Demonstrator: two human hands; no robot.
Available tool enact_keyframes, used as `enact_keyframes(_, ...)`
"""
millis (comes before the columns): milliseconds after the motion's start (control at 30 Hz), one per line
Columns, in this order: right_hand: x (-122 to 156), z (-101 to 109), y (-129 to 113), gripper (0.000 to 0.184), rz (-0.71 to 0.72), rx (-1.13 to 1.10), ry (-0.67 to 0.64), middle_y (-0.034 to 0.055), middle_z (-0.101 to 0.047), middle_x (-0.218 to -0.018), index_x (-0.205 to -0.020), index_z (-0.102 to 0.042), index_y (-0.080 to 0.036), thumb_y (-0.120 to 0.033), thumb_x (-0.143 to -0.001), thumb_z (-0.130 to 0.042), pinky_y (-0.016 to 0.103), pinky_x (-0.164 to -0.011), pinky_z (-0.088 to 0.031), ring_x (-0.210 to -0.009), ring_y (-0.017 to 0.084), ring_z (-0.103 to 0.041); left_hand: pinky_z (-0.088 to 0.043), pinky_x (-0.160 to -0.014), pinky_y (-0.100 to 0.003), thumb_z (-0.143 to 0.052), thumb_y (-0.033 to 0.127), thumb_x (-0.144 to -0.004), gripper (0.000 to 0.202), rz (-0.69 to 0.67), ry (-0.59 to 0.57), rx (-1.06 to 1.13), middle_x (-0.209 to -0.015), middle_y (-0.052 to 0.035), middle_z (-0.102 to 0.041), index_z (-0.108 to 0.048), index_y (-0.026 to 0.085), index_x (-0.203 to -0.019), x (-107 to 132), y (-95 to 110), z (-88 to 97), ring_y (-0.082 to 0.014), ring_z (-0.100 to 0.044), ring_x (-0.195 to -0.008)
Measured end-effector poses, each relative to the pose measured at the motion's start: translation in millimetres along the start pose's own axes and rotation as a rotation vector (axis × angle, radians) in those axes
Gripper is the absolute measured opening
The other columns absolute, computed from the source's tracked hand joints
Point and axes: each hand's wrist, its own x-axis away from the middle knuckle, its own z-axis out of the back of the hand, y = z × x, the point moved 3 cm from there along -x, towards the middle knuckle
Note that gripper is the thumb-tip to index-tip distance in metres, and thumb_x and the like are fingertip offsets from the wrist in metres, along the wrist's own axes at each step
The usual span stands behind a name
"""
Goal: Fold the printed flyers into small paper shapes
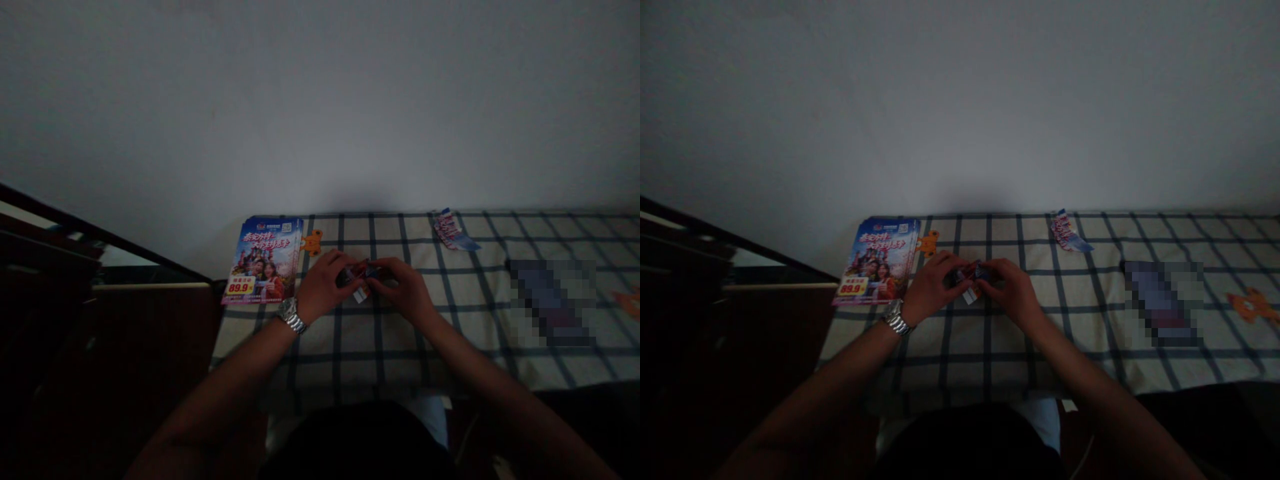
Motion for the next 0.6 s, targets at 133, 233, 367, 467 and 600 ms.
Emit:
enact_keyframes(133, -0.2, -2.6, -1.6, 0.031, 0.043, 0.031, -0.005, 0.0064, -0.072, -0.108, -0.119, -0.066, -0.026, -0.03, -0.088, -0.074, 0.041, -0.085, -0.061, -0.095, 0.024, -0.071, -0.052, -0.093, -0.037, -0.071, 0.036, -0.091, 0.03, 0.012, -0.015, 0.037, -0.111, -0.0049, -0.063, -0.064, 0.022, -0.117, 0.1, 0.0, -3.0, -0.0222, -0.062, -0.105)
enact_keyframes(233, 0.2, -4.3, -1.4, 0.033, 0.061, 0.038, -0.005, 0.0063, -0.072, -0.109, -0.12, -0.067, -0.027, -0.028, -0.088, -0.074, 0.041, -0.089, -0.06, -0.1, 0.025, -0.071, -0.052, -0.092, -0.036, -0.071, 0.031, -0.091, 0.029, 0.019, -0.015, 0.048, -0.11, -0.0048, -0.063, -0.064, 0.022, -0.118, 0.2, 0.2, -5.0, -0.0217, -0.062, -0.105)
enact_keyframes(367, 0.9, -5.0, -4.1, 0.033, 0.101, 0.062, 0.023, 0.0081, -0.07, -0.117, -0.12, -0.069, -0.027, -0.031, -0.088, -0.075, 0.043, -0.097, -0.058, -0.11, 0.026, -0.068, -0.052, -0.09, -0.035, -0.067, 0.029, -0.093, 0.021, 0.026, 0.012, 0.067, -0.108, -0.0046, -0.062, -0.065, 0.022, -0.112, -0.3, 0.8, -4.8, -0.0202, -0.062, -0.102)
enact_keyframes(467, 1.8, -5.9, -5.7, 0.033, 0.113, 0.08, 0.03, 0.0086, -0.068, -0.121, -0.122, -0.068, -0.028, -0.033, -0.09, -0.073, 0.042, -0.099, -0.058, -0.111, 0.025, -0.068, -0.052, -0.091, -0.034, -0.066, 0.024, -0.092, 0.017, 0.021, 0.021, 0.081, -0.107, -0.0046, -0.06, -0.065, 0.022, -0.109, -0.8, 1.5, -4.1, -0.0199, -0.061, -0.102)
enact_keyframes(600, 3.5, -7.3, -7.7, 0.036, 0.138, 0.115, 0.011, 0.0083, -0.069, -0.124, -0.129, -0.064, -0.029, -0.028, -0.093, -0.068, 0.043, -0.102, -0.057, -0.114, 0.025, -0.068, -0.052, -0.083, -0.031, -0.064, 0.02, -0.091, 0.008, 0.045, 0.01, 0.087, -0.103, -0.0043, -0.059, -0.063, 0.02, -0.099, -0.8, 1.4, -4.9, -0.0187, -0.061, -0.096)
